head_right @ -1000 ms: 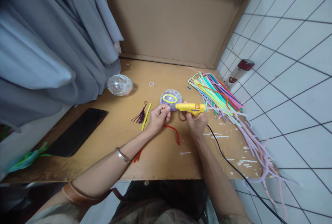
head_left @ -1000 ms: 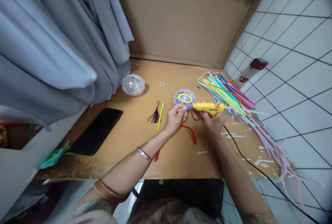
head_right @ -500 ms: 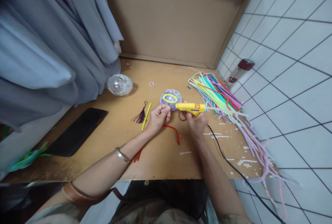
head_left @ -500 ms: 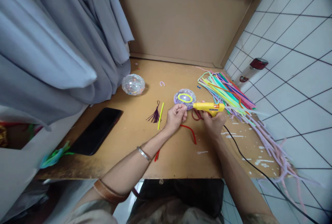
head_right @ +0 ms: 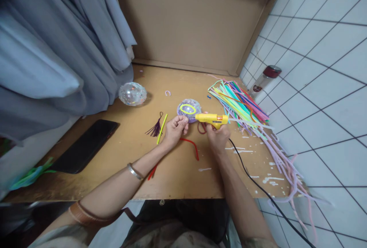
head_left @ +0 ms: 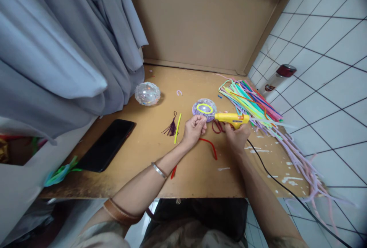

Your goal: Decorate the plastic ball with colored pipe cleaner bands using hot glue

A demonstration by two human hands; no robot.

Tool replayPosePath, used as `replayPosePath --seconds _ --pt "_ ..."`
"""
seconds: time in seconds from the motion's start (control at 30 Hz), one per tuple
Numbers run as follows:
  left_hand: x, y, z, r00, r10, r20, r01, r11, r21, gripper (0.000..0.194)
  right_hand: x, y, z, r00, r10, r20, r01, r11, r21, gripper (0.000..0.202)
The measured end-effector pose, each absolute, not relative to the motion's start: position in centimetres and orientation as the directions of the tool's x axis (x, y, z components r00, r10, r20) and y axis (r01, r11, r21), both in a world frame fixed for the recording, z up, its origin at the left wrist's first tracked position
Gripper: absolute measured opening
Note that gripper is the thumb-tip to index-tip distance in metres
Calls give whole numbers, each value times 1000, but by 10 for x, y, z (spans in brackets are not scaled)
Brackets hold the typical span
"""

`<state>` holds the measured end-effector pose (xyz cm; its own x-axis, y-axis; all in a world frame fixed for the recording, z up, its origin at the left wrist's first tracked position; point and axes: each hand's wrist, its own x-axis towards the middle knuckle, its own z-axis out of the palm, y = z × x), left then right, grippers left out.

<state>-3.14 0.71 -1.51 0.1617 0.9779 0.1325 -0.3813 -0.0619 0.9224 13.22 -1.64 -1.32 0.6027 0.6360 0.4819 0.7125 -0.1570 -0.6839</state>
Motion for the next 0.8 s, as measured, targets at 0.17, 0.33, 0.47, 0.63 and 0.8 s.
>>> replayPosePath --seconds 0.17,0.33,0.47,0.63,0.8 --pt "-32 6 -14 161 977 143 -378 -73 923 45 137 -14 -8 655 590 472 661 -145 -736 27" --pt "-32 7 -13 160 978 135 -381 -65 922 47 156 -10 -6 717 504 482 607 -112 -787 47" --pt "-32 6 -13 159 978 135 -389 -64 919 49 182 -4 -14 753 487 443 604 -244 -759 47" --pt "-32 5 -12 159 978 137 -384 -66 921 47 204 -1 -21 734 535 419 636 -324 -700 43" --pt "-33 4 -11 150 979 141 -379 -75 922 46 200 -4 -20 682 644 347 703 -446 -553 41"
